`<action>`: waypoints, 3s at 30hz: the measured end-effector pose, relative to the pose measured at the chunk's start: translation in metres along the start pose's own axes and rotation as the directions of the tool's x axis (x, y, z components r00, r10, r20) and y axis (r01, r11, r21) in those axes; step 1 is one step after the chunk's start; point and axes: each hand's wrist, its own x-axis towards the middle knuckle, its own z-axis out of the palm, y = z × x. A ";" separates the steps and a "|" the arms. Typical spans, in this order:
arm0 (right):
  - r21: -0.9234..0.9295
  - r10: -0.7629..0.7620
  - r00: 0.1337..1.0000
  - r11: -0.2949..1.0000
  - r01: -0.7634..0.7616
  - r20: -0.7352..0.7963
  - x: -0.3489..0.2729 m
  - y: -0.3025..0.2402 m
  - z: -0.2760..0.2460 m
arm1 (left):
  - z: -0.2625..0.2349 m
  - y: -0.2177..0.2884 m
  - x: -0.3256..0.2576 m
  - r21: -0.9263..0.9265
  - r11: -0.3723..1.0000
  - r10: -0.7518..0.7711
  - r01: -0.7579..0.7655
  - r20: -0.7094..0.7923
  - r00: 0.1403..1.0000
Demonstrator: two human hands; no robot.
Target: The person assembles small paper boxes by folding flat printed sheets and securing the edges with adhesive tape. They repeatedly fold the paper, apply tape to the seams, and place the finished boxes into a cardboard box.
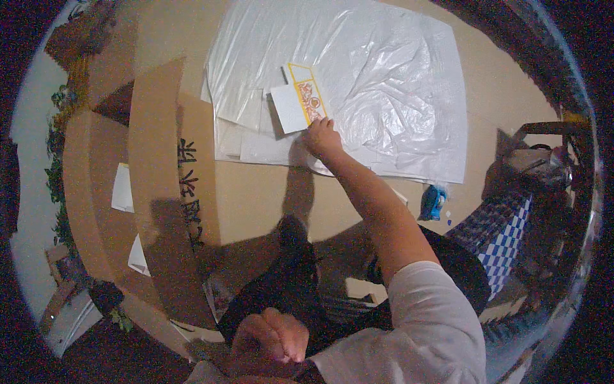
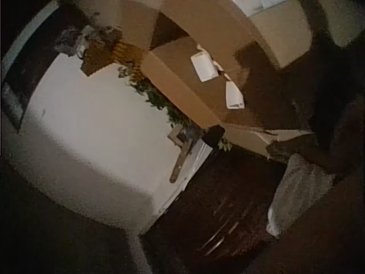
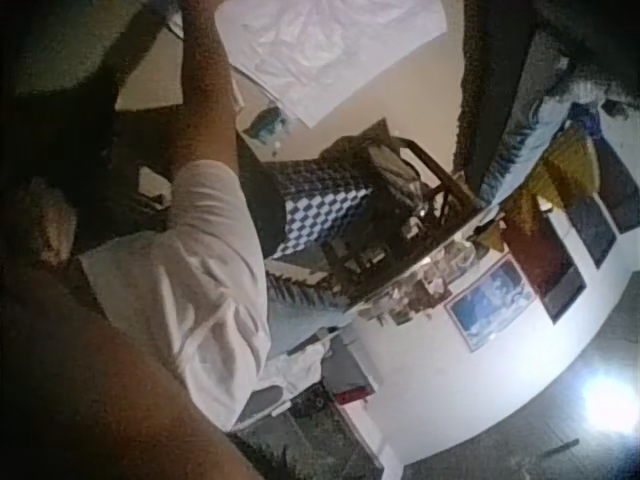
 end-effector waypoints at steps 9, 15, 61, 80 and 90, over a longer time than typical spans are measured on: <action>0.385 -0.172 0.974 0.897 0.216 -0.146 -0.022 0.013 -0.154 | 0.066 -0.001 -0.021 -0.034 0.996 -0.085 0.078 -0.296 0.952; 0.847 -0.201 0.979 0.523 0.094 0.015 -0.098 -0.044 -0.282 | 0.079 -0.008 -0.015 0.557 0.830 0.241 -0.024 -0.319 0.916; 0.430 -0.011 0.691 0.775 0.462 -0.722 -0.273 -0.045 -0.403 | 0.118 0.006 0.089 0.682 0.726 0.268 -0.084 -0.169 0.948; 0.943 0.066 0.941 0.002 0.333 -0.332 -0.278 -0.065 -0.389 | 0.113 -0.002 0.089 0.432 0.901 0.114 -0.041 -0.146 0.983; 0.970 -0.032 0.984 -0.179 0.167 -0.175 -0.283 -0.068 -0.391 | 0.118 -0.019 0.092 0.480 0.870 0.168 -0.113 -0.073 0.983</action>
